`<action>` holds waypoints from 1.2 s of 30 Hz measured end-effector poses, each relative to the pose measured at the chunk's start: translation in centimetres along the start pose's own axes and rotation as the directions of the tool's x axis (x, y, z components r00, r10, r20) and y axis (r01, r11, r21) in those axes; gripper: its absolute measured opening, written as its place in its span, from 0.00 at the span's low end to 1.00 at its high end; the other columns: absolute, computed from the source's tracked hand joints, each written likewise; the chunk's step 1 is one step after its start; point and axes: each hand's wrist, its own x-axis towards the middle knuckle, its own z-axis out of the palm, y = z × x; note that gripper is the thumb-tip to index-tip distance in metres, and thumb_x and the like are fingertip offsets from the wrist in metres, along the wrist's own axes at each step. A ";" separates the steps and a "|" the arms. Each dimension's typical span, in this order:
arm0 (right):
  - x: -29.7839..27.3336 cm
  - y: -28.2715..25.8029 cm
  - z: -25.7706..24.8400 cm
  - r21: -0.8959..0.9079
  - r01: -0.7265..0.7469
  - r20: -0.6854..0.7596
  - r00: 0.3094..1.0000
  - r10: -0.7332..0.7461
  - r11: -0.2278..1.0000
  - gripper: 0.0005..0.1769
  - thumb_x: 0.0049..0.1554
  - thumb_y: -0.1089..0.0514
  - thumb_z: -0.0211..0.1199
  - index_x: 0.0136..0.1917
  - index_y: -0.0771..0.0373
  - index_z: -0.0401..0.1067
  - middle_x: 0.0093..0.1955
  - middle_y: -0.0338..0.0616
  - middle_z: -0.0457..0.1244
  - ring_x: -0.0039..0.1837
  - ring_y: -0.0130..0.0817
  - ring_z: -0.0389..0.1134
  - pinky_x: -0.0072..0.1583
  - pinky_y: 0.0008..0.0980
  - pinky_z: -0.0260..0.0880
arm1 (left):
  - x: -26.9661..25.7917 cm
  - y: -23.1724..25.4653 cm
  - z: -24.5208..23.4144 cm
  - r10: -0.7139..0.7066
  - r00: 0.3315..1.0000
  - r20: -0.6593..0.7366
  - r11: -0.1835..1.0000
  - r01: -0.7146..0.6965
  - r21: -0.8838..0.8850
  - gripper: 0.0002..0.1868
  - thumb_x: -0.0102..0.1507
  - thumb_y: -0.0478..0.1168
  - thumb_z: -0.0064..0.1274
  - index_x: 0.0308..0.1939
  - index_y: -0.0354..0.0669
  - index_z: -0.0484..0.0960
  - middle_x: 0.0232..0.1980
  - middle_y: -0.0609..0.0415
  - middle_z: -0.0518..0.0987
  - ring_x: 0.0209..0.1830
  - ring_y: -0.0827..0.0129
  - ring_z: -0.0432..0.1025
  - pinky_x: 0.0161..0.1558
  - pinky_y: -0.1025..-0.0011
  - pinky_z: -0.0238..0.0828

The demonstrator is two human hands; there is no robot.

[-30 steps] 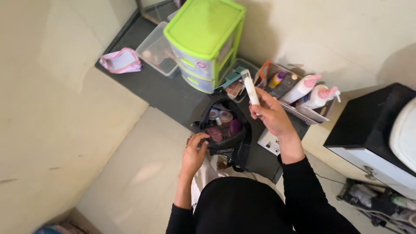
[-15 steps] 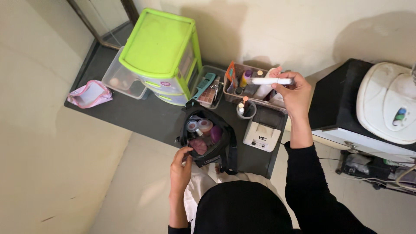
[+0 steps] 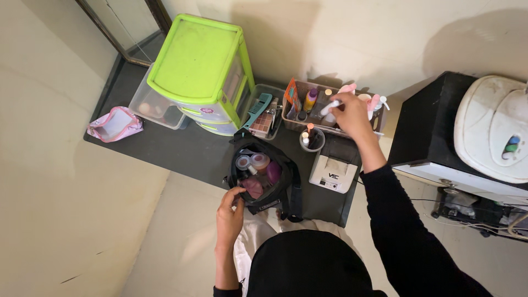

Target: The person stands at a vanity table and takes cosmetic items out of a black bag one at a time, placing powder compacts, bottles, and makeup items onto the table and into a pink pouch. They arrange the items on the table surface as they unpack.

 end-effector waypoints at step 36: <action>-0.5 -5.8 2.9 0.325 0.134 0.130 0.974 -0.184 0.936 0.19 0.61 0.64 0.61 0.66 0.66 0.73 0.57 0.51 0.70 0.52 0.35 0.75 0.50 0.31 0.74 | -0.4 -0.5 -0.2 -0.010 1.000 -0.018 1.000 0.010 -0.003 0.15 0.62 0.28 0.52 0.52 0.44 0.82 0.55 0.51 0.83 0.44 0.64 0.80 0.48 0.68 0.77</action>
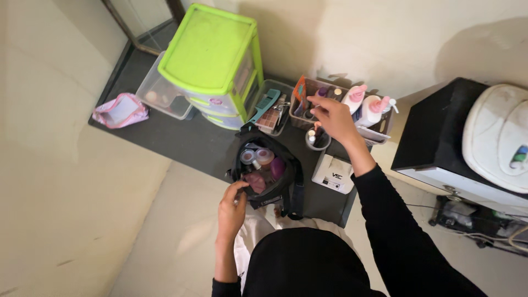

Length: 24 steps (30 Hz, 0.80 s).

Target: The person stands at a vanity table and takes cosmetic items out of a black bag one at a time, placing powder compacts, bottles, and makeup items onto the table and into a pink pouch. They arrange the items on the table surface as they unpack.

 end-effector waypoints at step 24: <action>-3.5 2.7 20.7 -0.452 0.317 0.726 0.674 0.138 0.834 0.13 0.54 0.64 0.61 0.53 0.62 0.79 0.47 0.64 0.69 0.51 0.59 0.72 0.54 0.50 0.74 | -2.5 1.3 -1.5 -0.008 0.997 -0.077 0.997 0.013 0.070 0.12 0.63 0.37 0.56 0.51 0.50 0.82 0.57 0.54 0.82 0.38 0.58 0.80 0.43 0.65 0.75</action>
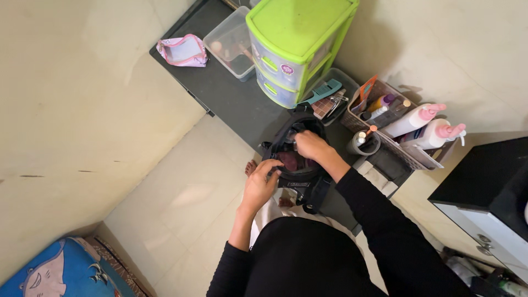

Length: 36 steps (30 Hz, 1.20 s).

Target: The person stands at a vanity table and takes cosmetic items out of a black bag one at a time, placing powder compacts, bottles, and makeup items onto the table and into a pink pouch. They arrange the items on the table surface as they unpack.

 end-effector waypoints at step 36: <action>-16.9 2.1 -15.6 0.717 0.546 -0.693 0.494 0.524 0.433 0.13 0.64 0.68 0.64 0.62 0.68 0.73 0.47 0.40 0.67 0.45 0.24 0.66 0.47 0.23 0.66 | 1.0 -1.5 1.3 0.058 0.998 0.040 0.997 -0.056 -0.055 0.14 0.62 0.30 0.55 0.51 0.44 0.82 0.56 0.50 0.82 0.49 0.58 0.80 0.52 0.67 0.75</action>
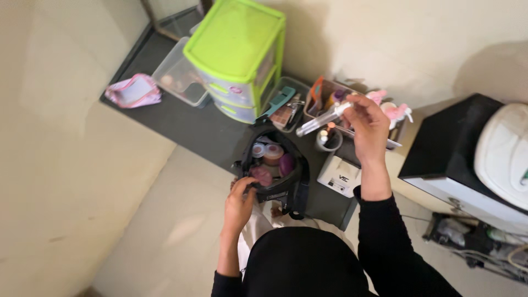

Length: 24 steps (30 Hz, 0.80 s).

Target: The person stands at a vanity table and takes cosmetic items out of a black bag one at a time, placing powder compacts, bottles, and makeup items onto the table and into a pink pouch. They arrange the items on the table surface as they unpack.

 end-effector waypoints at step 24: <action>3.6 12.2 -5.4 -0.842 0.139 0.083 0.988 -0.130 0.521 0.12 0.52 0.69 0.67 0.51 0.65 0.79 0.50 0.56 0.70 0.51 0.56 0.72 0.54 0.46 0.72 | 1.5 -0.4 0.7 -0.051 0.998 0.039 0.998 0.052 -0.035 0.12 0.62 0.28 0.54 0.49 0.41 0.82 0.51 0.50 0.84 0.47 0.63 0.81 0.50 0.69 0.76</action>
